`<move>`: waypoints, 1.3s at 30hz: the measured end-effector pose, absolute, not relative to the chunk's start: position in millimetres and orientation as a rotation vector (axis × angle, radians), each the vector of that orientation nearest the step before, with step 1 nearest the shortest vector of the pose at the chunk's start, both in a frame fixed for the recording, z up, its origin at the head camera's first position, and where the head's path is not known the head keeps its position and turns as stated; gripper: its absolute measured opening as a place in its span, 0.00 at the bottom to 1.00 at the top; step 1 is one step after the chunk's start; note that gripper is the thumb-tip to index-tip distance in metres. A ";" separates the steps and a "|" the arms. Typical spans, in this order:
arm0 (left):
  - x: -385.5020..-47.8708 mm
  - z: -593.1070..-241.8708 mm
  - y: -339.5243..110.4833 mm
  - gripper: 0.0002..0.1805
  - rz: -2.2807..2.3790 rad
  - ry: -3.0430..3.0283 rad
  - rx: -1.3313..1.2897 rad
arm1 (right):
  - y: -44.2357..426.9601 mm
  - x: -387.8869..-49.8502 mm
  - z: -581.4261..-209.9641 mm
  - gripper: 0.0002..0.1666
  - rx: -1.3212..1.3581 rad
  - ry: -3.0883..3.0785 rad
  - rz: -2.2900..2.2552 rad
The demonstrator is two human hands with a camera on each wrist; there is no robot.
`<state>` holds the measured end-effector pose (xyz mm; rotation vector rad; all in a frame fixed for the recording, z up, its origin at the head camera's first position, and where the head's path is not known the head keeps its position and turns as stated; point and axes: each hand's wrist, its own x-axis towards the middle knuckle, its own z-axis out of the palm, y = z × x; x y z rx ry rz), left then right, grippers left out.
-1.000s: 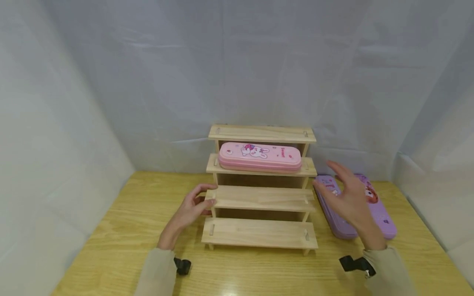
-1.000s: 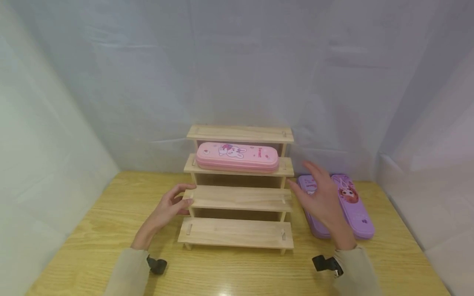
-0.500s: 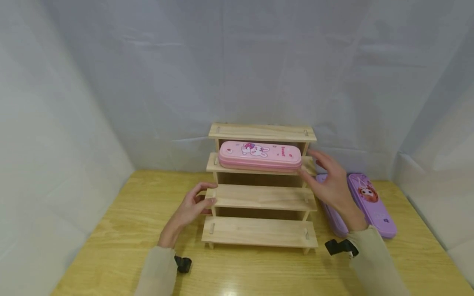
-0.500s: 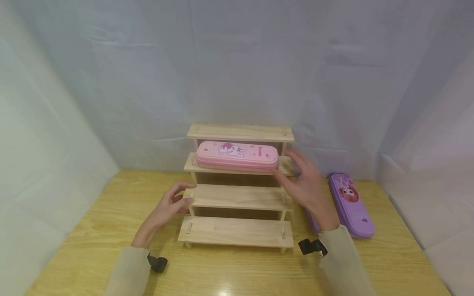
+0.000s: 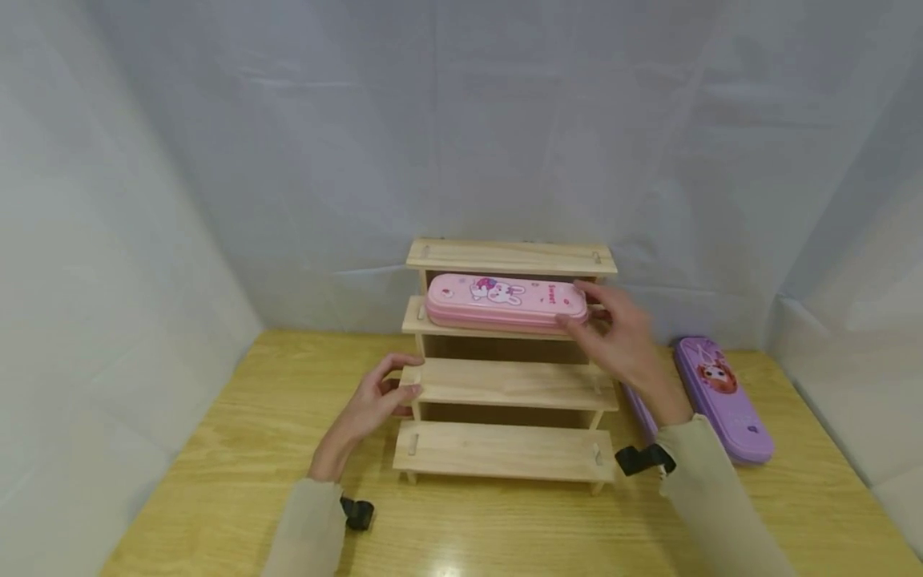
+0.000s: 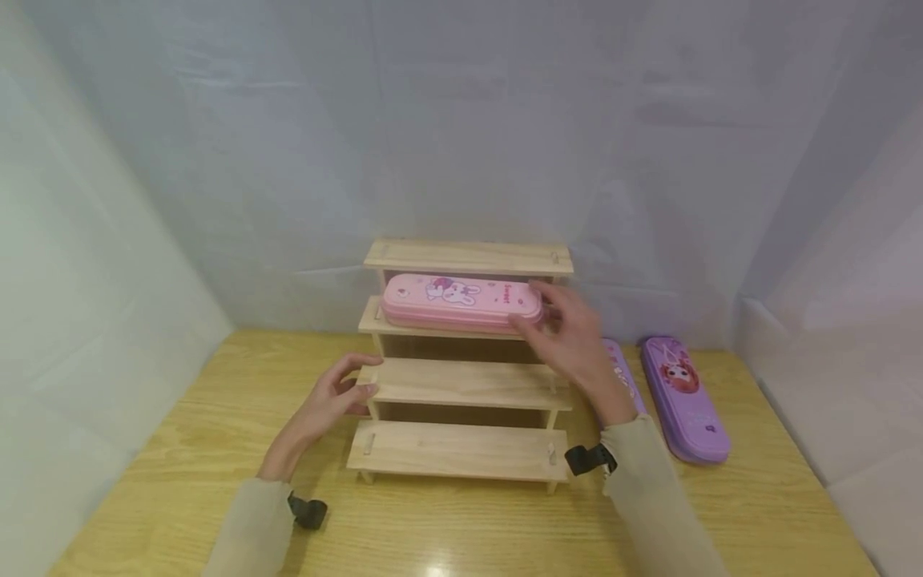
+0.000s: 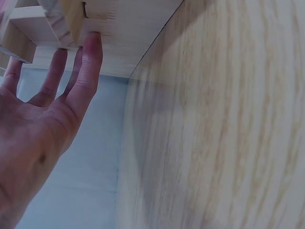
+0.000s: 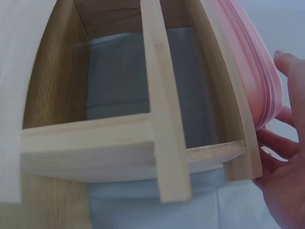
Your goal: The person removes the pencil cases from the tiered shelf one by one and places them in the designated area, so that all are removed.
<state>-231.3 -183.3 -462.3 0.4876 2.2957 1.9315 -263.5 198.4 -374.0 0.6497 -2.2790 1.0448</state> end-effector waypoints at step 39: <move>-232.0 -464.0 -182.3 0.22 1.937 2.303 0.502 | 204.9 -235.5 -365.5 0.50 0.672 -2.481 1.029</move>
